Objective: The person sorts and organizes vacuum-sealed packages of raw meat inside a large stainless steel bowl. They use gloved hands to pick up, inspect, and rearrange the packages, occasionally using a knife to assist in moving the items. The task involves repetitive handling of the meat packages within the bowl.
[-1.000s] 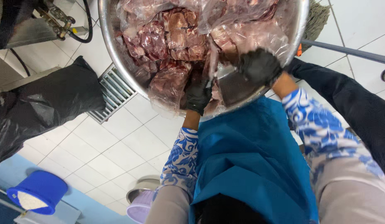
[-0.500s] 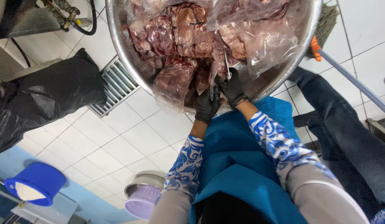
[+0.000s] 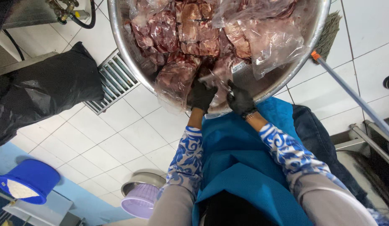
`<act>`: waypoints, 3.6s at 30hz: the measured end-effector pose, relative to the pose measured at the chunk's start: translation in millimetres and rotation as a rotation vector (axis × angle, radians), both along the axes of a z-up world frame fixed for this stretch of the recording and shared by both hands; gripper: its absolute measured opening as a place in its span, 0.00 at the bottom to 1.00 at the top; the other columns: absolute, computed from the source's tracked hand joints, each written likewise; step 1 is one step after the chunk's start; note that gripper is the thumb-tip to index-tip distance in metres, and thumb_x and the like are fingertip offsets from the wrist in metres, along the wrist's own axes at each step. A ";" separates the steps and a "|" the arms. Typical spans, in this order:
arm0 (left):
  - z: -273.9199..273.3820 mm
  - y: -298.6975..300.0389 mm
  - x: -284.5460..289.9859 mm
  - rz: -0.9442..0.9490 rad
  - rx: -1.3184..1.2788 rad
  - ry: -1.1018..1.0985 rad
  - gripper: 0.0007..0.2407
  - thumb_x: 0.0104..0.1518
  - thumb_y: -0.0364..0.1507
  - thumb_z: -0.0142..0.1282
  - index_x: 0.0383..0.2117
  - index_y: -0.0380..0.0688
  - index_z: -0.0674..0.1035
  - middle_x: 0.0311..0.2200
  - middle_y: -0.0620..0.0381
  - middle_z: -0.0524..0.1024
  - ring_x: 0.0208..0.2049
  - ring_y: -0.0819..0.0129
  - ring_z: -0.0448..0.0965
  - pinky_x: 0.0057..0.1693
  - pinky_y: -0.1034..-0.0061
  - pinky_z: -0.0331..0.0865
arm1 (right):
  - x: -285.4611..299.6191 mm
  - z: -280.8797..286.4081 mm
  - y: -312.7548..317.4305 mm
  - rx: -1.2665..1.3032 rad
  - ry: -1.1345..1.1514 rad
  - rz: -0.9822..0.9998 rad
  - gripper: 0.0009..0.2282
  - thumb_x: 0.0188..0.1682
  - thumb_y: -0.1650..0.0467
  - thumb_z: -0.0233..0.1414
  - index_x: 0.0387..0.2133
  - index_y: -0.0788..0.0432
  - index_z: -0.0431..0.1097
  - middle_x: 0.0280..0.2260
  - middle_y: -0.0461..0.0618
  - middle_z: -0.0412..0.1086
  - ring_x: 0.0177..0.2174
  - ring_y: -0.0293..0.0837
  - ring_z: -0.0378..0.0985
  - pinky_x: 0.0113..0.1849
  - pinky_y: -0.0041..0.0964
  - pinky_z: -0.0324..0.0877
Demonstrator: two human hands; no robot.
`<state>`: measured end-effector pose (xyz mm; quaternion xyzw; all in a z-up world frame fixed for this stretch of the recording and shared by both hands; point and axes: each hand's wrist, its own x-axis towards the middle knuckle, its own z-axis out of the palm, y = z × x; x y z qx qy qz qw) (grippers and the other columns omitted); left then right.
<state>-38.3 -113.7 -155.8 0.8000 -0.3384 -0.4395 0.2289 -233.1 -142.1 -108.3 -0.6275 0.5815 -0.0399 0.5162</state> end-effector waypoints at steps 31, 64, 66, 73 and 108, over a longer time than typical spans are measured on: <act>39.7 81.0 -6.7 -0.076 0.270 -0.165 0.12 0.57 0.38 0.58 0.39 0.45 0.75 0.25 0.44 0.80 0.30 0.42 0.81 0.38 0.52 0.73 | -104.2 -10.3 -108.0 -0.251 0.628 0.347 0.41 0.40 0.66 0.61 0.69 0.39 0.48 0.58 0.70 0.53 0.40 0.65 0.78 0.35 0.55 0.75; 49.6 -38.2 -102.1 0.320 0.064 0.572 0.07 0.53 0.29 0.66 0.29 0.35 0.86 0.24 0.61 0.82 0.25 0.76 0.78 0.32 0.76 0.69 | -113.1 -116.0 -269.5 -0.030 0.739 0.322 0.17 0.56 0.65 0.50 0.54 0.61 0.68 0.48 0.65 0.73 0.45 0.66 0.78 0.42 0.60 0.73; 77.3 -4.2 -71.1 0.149 0.143 0.587 0.08 0.56 0.27 0.66 0.33 0.32 0.87 0.24 0.56 0.82 0.26 0.72 0.77 0.33 0.74 0.69 | -112.1 -99.1 -252.7 -0.118 0.717 0.458 0.14 0.63 0.64 0.49 0.56 0.59 0.70 0.52 0.64 0.74 0.49 0.64 0.79 0.46 0.60 0.74; 74.6 96.8 -24.0 0.353 -0.127 0.846 0.23 0.46 0.24 0.65 0.52 0.37 0.75 0.46 0.48 0.78 0.49 0.59 0.79 0.54 0.70 0.75 | -179.5 14.2 -180.1 -0.140 0.375 0.362 0.24 0.55 0.60 0.58 0.63 0.51 0.64 0.54 0.62 0.73 0.47 0.61 0.78 0.46 0.55 0.75; 25.2 -108.0 -9.5 -0.243 -0.388 0.437 0.08 0.68 0.25 0.54 0.49 0.40 0.80 0.43 0.47 0.85 0.44 0.67 0.83 0.54 0.73 0.76 | -80.1 134.2 -166.2 -0.422 0.255 0.123 0.13 0.60 0.67 0.51 0.53 0.60 0.73 0.36 0.61 0.75 0.34 0.61 0.78 0.33 0.53 0.71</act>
